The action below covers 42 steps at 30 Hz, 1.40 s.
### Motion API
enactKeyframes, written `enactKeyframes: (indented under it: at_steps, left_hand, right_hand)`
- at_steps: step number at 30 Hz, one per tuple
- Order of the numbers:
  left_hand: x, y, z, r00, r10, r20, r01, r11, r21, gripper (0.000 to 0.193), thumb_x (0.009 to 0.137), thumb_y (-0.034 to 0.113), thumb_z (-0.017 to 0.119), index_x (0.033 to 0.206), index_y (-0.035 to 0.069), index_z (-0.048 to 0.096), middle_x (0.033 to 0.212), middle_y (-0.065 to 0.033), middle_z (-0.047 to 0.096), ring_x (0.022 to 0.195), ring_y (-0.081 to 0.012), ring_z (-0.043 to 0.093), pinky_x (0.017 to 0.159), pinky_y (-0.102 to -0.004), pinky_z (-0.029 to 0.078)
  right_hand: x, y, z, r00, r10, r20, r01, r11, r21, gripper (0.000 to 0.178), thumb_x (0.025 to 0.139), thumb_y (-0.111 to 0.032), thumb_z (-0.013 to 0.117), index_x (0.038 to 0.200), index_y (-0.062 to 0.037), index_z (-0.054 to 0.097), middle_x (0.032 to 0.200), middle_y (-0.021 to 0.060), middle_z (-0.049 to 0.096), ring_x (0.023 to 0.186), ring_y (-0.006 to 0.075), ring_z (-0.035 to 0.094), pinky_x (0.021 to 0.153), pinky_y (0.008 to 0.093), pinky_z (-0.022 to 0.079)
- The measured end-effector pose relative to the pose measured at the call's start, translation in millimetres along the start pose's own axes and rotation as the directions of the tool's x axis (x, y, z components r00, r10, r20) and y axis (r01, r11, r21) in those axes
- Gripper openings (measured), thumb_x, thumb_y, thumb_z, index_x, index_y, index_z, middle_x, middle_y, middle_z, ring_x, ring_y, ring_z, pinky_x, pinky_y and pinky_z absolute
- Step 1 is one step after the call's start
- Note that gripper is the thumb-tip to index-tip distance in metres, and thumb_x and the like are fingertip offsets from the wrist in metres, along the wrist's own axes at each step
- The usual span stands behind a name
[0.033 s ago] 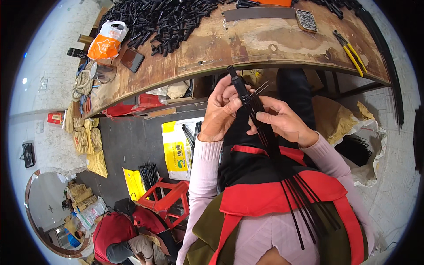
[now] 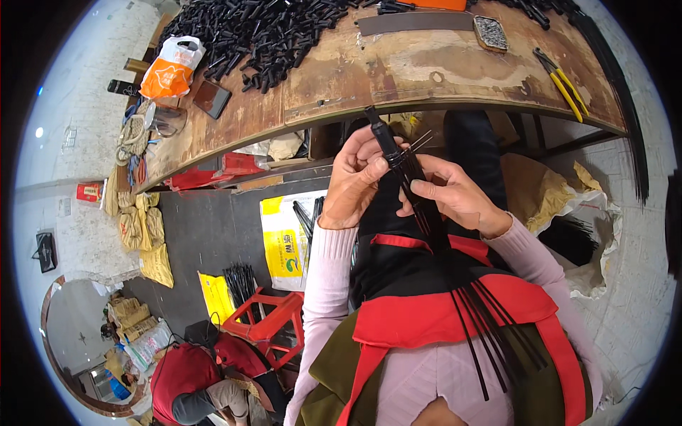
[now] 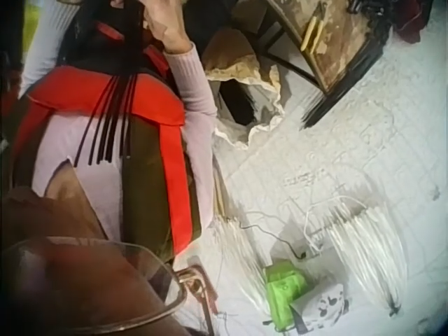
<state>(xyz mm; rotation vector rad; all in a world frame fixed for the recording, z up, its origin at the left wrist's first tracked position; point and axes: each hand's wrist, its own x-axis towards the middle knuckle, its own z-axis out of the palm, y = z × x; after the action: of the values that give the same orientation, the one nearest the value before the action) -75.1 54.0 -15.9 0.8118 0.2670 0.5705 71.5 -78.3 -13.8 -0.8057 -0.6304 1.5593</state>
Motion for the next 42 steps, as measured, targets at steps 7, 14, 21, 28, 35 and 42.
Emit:
enactKeyframes:
  at_steps: [7,14,21,28,35,42]
  left_hand:
    - [-5.6,23.0,26.4,0.979,0.179,-0.1,-0.117,0.888,0.444,0.034,0.087,-0.005,0.066,0.12,-0.005,0.06,0.119,-0.013,0.065,0.105,-0.0163,0.063,0.088,-0.0278,0.052]
    - [-22.1,19.7,38.9,0.97,0.188,-0.156,-0.11,0.907,0.406,0.038,0.088,0.006,0.068,0.124,-0.001,0.055,0.103,-0.0022,0.063,0.084,-0.0094,0.06,0.074,-0.0235,0.051]
    - [-17.6,20.1,43.8,0.974,0.039,-0.224,0.017,0.97,0.241,0.037,0.093,0.006,0.061,0.128,0.001,0.052,0.108,-0.004,0.061,0.085,-0.0112,0.061,0.071,-0.0237,0.052]
    - [-8.9,21.6,39.2,0.98,0.026,-0.198,0.013,0.981,0.194,0.038,0.096,0.01,0.059,0.131,0.001,0.049,0.111,-0.0045,0.062,0.093,-0.0138,0.063,0.077,-0.0268,0.052]
    - [3.9,26.6,35.8,0.974,-0.024,-0.227,0.066,0.982,0.179,0.033,0.095,0.015,0.059,0.125,0.003,0.051,0.104,-0.0025,0.062,0.088,-0.0127,0.064,0.072,-0.0239,0.052]
    - [5.7,33.0,-2.6,0.991,-0.129,0.045,0.128,0.991,0.027,0.035,0.104,0.023,0.044,0.134,0.006,0.044,0.131,-0.0094,0.055,0.119,-0.0205,0.057,0.101,-0.0349,0.048]
  right_hand:
    - [7.8,-8.2,7.4,0.983,-0.182,-0.024,0.177,0.976,-0.127,0.03,0.098,-0.012,0.056,0.124,0.0026,0.055,0.098,0.0068,0.062,0.089,0.014,0.061,0.085,0.0325,0.054]
    - [4.9,6.9,14.7,0.946,-0.312,-0.094,0.278,0.924,-0.263,0.028,0.096,-0.009,0.058,0.123,-0.0026,0.051,0.109,0.0036,0.06,0.102,0.0088,0.054,0.09,0.0264,0.044]
    - [9.1,3.7,6.8,0.953,-0.29,-0.087,0.262,0.933,-0.247,0.024,0.094,-0.008,0.061,0.116,-0.0028,0.052,0.107,0.0034,0.061,0.101,0.0085,0.055,0.089,0.0264,0.044]
    - [19.4,-3.3,-1.2,0.968,-0.244,-0.062,0.23,0.957,-0.178,0.02,0.091,-0.002,0.061,0.111,0.0,0.057,0.103,0.0034,0.064,0.098,0.0092,0.058,0.088,0.0257,0.045]
    - [32.6,-0.5,-10.6,0.982,-0.183,-0.042,0.185,0.982,0.034,0.02,0.09,-0.002,0.063,0.109,0.0016,0.059,0.102,0.004,0.065,0.095,0.0092,0.059,0.086,0.0243,0.046]
    - [42.3,-3.7,-16.2,0.995,-0.098,0.022,0.093,0.979,0.18,0.018,0.09,-0.003,0.065,0.107,0.0004,0.061,0.095,0.0018,0.065,0.089,0.0065,0.059,0.08,0.0211,0.046]
